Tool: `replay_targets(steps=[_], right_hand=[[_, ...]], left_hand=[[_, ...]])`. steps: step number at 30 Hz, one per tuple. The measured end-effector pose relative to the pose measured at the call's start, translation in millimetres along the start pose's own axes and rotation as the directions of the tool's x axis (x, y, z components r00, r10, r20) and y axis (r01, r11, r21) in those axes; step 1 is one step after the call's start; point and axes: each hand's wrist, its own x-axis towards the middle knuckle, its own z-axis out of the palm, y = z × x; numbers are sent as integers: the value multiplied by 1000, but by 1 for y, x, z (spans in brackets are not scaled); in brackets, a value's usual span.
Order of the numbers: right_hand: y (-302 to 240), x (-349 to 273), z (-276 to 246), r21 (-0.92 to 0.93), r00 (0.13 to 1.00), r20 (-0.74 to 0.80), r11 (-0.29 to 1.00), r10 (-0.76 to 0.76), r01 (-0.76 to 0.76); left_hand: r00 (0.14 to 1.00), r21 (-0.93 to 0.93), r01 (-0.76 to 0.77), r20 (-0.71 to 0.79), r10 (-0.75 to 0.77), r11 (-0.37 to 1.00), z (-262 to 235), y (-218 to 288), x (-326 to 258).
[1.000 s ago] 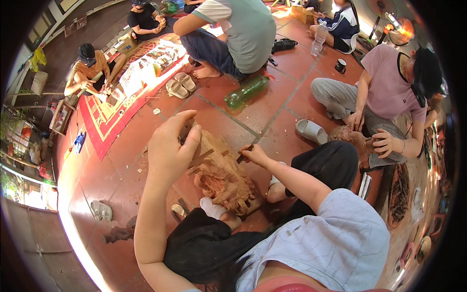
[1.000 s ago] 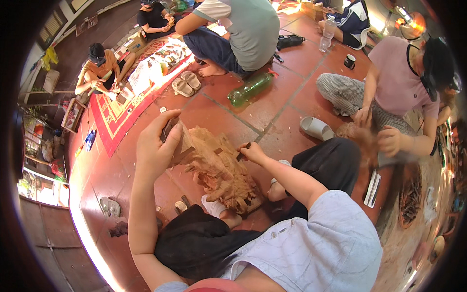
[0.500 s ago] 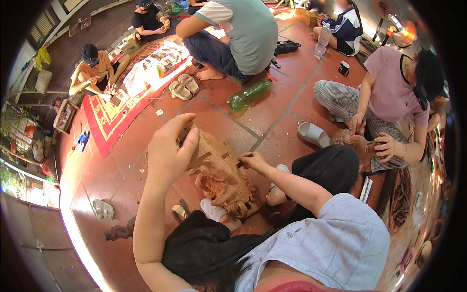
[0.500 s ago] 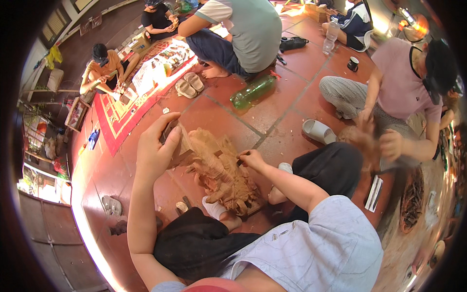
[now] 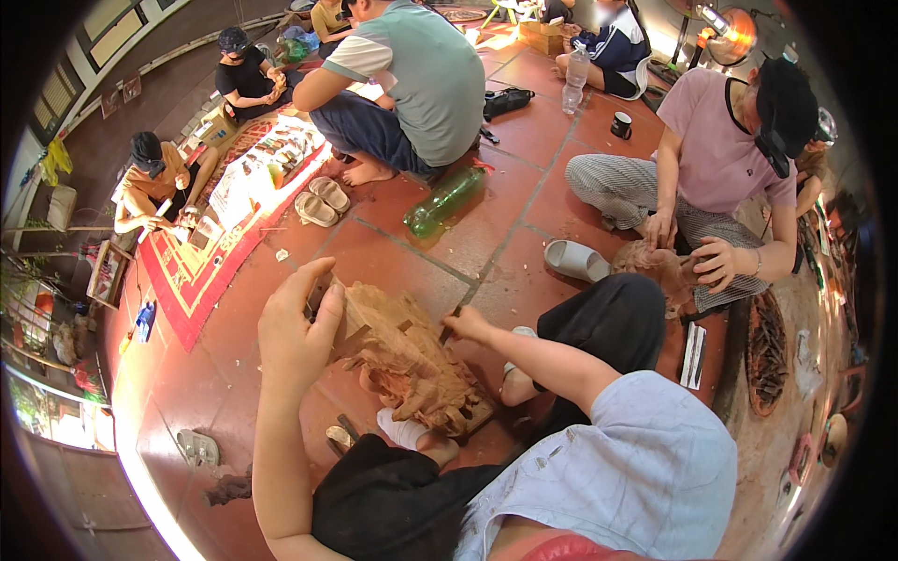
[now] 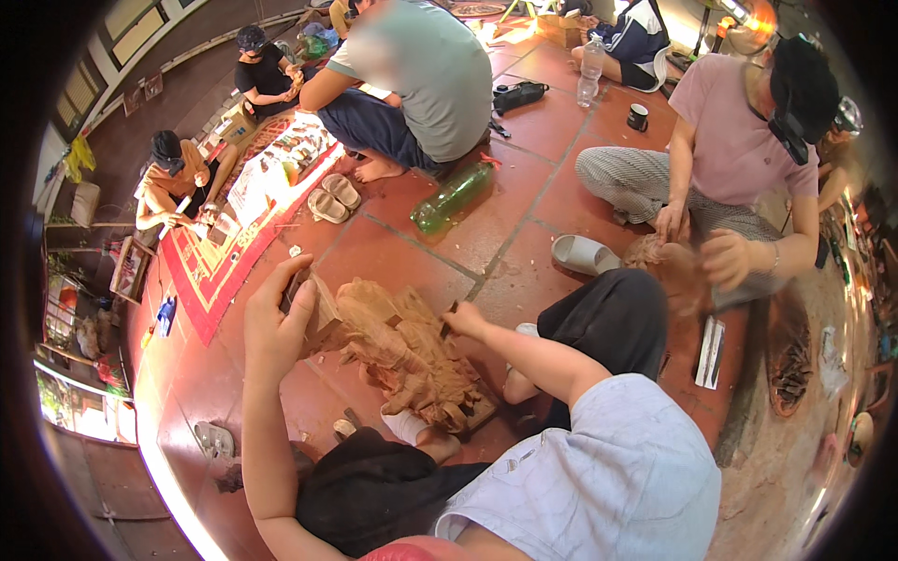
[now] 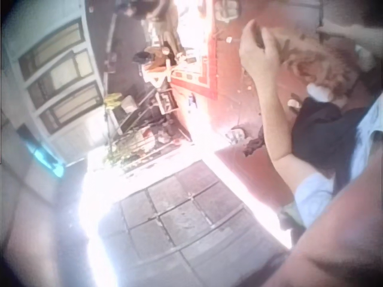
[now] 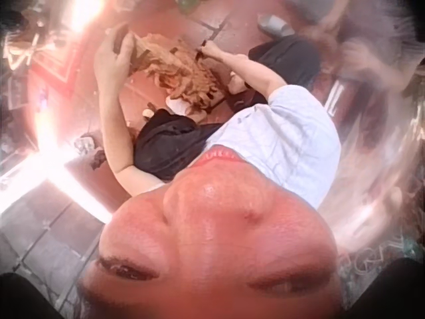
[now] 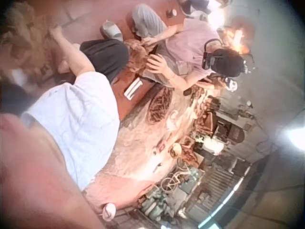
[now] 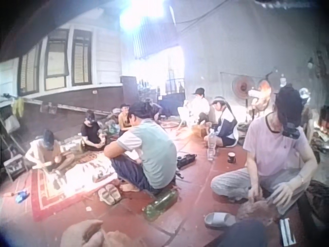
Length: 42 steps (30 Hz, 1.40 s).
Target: The person sits on the floor and carves a piece of wood using a small knife. They hold the wood in their left hand and carefully shape it with the knife in their right hand, creating wood shavings.
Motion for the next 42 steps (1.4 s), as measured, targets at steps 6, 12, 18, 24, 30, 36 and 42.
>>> replay_targets(steps=[6, 12, 18, 24, 30, 36, 42], right_hand=[[-16, -27, 11, 528, 990, 143, 846, -10, -68], [-4, -10, 0, 455, 998, 65, 890, 6, -35], [-10, -11, 0, 290, 1000, 21, 957, 21, -27], [16, -12, 33, 26, 976, -90, 979, -200, 203], [39, 8, 29, 400, 999, 35, 916, -22, 6], [1, -17, 22, 236, 998, 1, 970, -58, 56], [30, -5, 21, 259, 995, -72, 965, 72, -51]], left_hand=[[1000, 11, 11, -2, -11, 1000, -2, -6, -4], [1000, 2, 26, 5, -26, 1000, -5, 0, -2], [1000, 34, 4, 18, -5, 999, -4, -9, -3], [1000, -27, -4, 11, 4, 1000, 8, -19, 1], [996, -95, 69, 57, -64, 993, 4, -34, -6], [999, -31, -14, 38, 15, 999, 11, -28, 2], [999, -8, 22, 40, -21, 1000, 16, -29, 7]])
